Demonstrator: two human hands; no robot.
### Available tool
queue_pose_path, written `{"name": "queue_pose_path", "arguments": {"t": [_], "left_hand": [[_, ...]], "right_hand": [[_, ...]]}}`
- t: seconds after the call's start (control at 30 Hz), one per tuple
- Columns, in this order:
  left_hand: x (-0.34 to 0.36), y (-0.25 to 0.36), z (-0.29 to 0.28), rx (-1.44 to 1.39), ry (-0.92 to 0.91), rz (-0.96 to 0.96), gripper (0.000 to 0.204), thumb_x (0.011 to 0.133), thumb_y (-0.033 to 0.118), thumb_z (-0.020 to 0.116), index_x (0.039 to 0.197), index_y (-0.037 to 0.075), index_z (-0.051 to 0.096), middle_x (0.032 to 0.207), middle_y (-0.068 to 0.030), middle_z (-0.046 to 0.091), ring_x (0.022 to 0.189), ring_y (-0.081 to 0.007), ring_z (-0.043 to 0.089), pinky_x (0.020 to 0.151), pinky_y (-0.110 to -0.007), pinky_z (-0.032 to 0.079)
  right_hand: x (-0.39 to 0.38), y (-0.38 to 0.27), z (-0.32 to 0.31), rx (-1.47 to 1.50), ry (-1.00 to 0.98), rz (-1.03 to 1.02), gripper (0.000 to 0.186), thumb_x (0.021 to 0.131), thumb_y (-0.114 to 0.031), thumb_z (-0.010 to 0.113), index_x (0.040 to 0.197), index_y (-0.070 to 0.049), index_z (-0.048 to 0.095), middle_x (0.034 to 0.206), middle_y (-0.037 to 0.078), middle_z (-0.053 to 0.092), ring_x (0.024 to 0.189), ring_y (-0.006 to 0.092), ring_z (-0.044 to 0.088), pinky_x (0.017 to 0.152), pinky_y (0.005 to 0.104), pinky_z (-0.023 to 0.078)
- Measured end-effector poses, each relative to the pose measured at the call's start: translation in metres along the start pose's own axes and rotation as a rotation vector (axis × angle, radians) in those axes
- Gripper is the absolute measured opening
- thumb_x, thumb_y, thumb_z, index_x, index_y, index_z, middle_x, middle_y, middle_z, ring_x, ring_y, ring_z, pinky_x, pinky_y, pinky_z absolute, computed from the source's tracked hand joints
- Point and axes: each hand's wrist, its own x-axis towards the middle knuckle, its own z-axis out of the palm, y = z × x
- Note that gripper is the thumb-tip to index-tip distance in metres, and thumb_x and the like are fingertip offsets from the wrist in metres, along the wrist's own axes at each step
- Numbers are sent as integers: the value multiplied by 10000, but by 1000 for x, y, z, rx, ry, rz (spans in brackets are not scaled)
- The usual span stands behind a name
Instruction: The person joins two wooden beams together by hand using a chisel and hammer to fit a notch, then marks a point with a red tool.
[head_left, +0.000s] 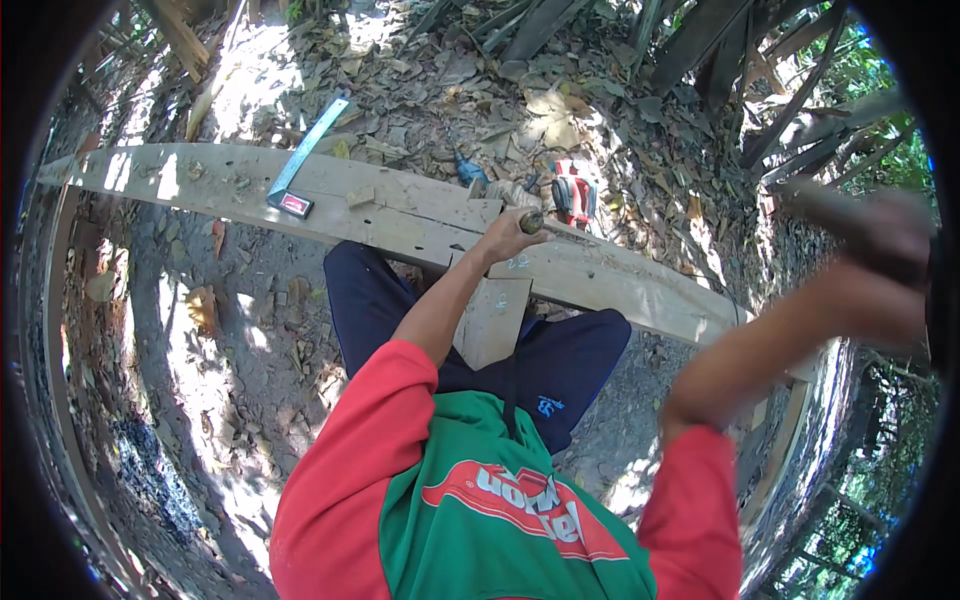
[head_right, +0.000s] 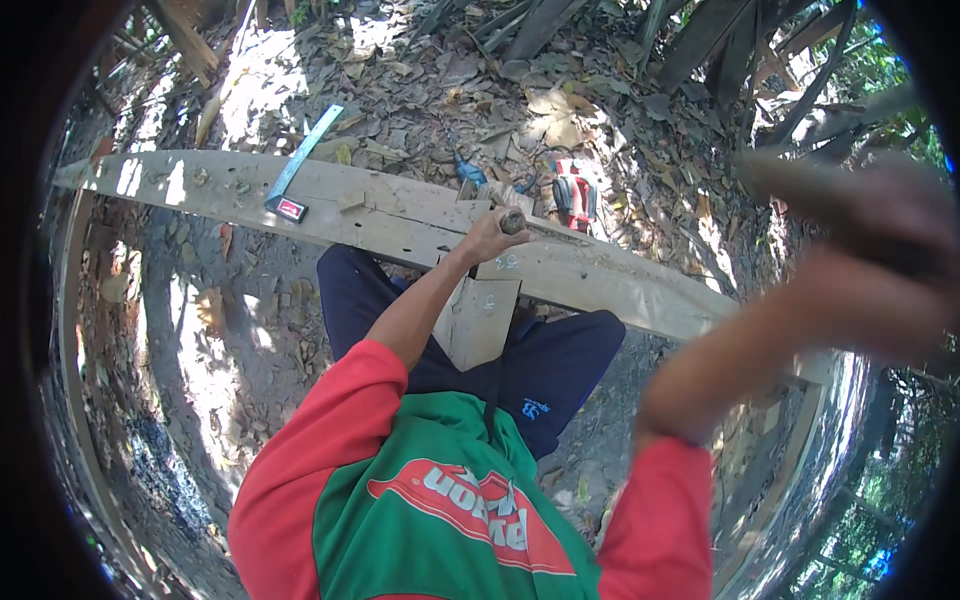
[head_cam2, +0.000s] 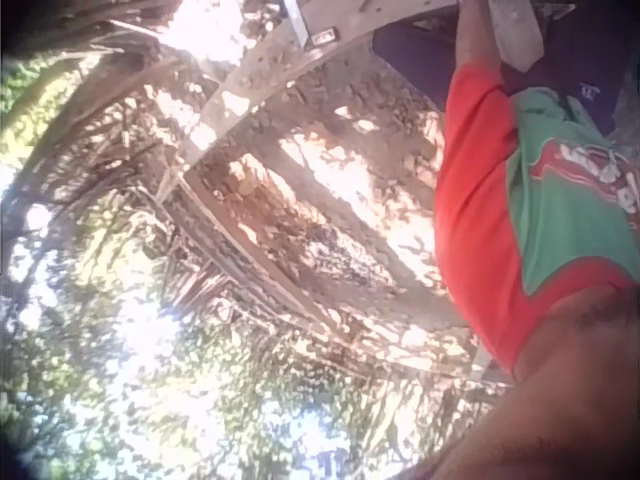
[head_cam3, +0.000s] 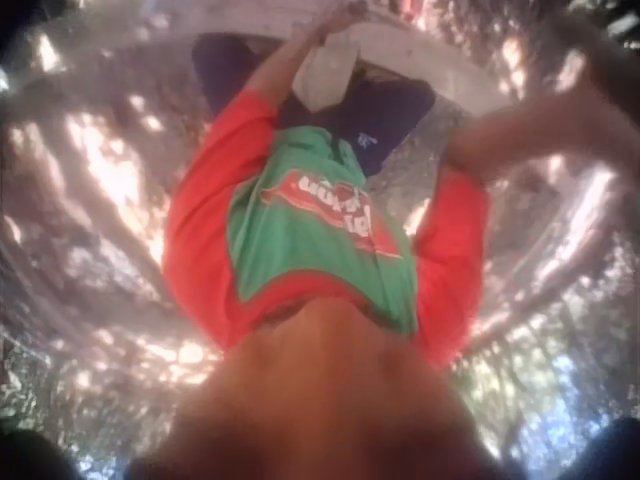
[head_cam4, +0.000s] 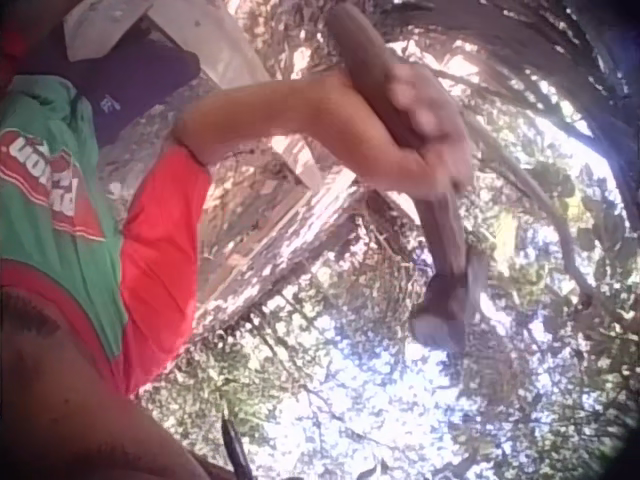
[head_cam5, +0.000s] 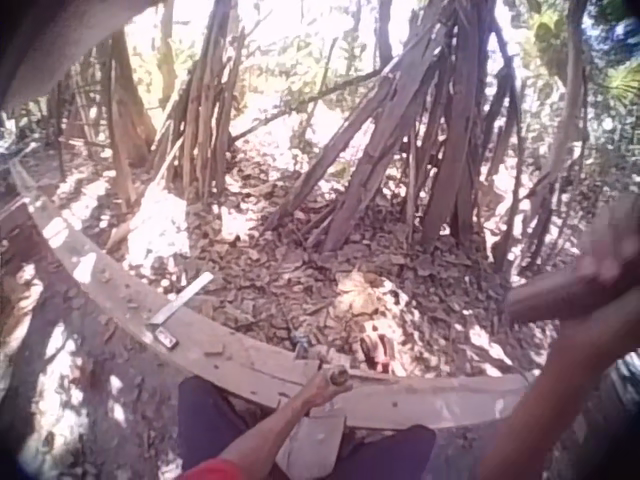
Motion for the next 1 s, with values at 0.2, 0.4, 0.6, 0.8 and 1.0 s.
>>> {"name": "queue_pose_path", "arguments": {"t": [0.2, 0.4, 0.6, 0.8, 1.0], "left_hand": [[14, 4, 12, 181, -89, 83, 398, 840, 318, 756, 1113, 44, 662, 1070, -121, 687, 998, -180, 621, 875, -336, 480], [7, 12, 1, 102, -33, -94, 331, 815, 321, 791, 834, 39, 619, 764, -24, 616, 734, -135, 560, 704, -326, 468], [-16, 6, -4, -59, -2, -106, 297, 797, 231, 817, 817, 43, 587, 774, 6, 556, 751, -109, 492, 696, -293, 436], [28, 10, 2, -6, 50, -263, 236, 801, 163, 803, 790, 69, 587, 751, 39, 537, 693, -69, 478, 622, -267, 416], [-2, 104, -62, -450, 442, 95, 139, 859, 65, 684, 963, 43, 595, 780, -45, 631, 720, -123, 629, 684, -253, 546]], "right_hand": [[-250, 142, 21, -605, -690, 1201, 431, 850, -345, 632, 1098, 8, 634, 1006, 246, 658, 860, 397, 643, 703, 468, 518], [-344, 187, -56, -469, -432, 1438, 252, 804, -179, 629, 900, 49, 580, 655, 145, 634, 471, 180, 595, 456, 355, 493], [-393, 190, -73, -719, -719, 1419, 240, 813, -169, 669, 930, 1, 547, 676, 124, 618, 498, 206, 609, 475, 349, 504], [-392, 201, -56, -671, -906, 1538, 437, 810, -284, 686, 1094, 25, 565, 1024, 297, 669, 1006, 459, 639, 883, 522, 499], [-385, 195, -58, -695, -950, 1595, 445, 818, -292, 683, 1106, 19, 546, 1041, 299, 662, 1030, 461, 628, 886, 519, 495]]}}
